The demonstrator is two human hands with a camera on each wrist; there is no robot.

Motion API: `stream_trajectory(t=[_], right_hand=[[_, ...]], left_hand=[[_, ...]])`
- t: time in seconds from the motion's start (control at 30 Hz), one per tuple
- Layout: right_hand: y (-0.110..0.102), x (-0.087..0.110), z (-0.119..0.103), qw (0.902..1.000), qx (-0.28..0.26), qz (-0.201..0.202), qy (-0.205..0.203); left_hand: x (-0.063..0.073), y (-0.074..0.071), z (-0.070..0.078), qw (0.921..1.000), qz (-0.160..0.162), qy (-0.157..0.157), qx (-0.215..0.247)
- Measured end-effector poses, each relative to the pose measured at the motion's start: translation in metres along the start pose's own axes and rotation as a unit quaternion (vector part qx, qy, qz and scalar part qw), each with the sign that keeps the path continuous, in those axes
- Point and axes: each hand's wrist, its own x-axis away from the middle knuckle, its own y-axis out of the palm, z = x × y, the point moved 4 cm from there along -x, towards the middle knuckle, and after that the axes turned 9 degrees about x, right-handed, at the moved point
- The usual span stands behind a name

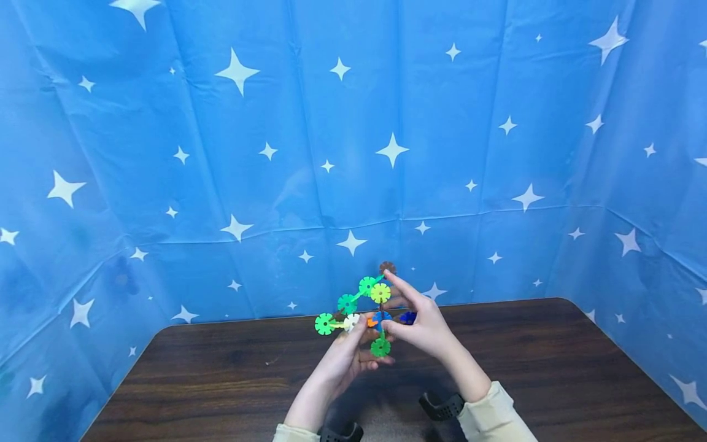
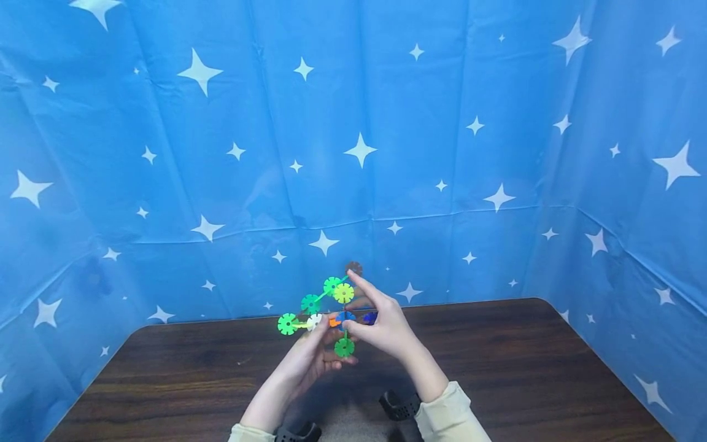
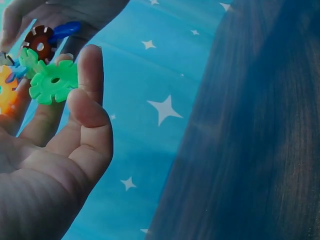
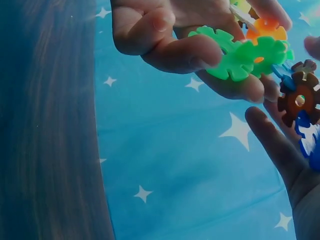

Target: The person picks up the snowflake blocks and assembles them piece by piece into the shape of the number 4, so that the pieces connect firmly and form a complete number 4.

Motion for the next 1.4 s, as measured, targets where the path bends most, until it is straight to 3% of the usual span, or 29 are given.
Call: stream_trajectory(t=[0.23,0.47,0.73,1.4], right_hand=[[0.0,0.011,-0.02,0.9982,0.026,0.02,-0.051],[0.014,0.019,0.003,0.9929,0.095,0.0,-0.071],[0.017,0.019,0.002,0.9822,0.154,0.015,-0.107],[0.011,0.014,-0.009,0.9822,0.145,0.028,-0.116]], left_hand=[[0.004,-0.003,-0.001,0.9999,0.002,-0.004,0.015],[0.006,-0.005,-0.002,0.9996,0.013,0.002,0.023],[0.01,0.0,-0.002,0.9995,-0.008,-0.009,0.029],[0.012,0.002,0.01,0.9988,-0.027,0.001,0.04]])
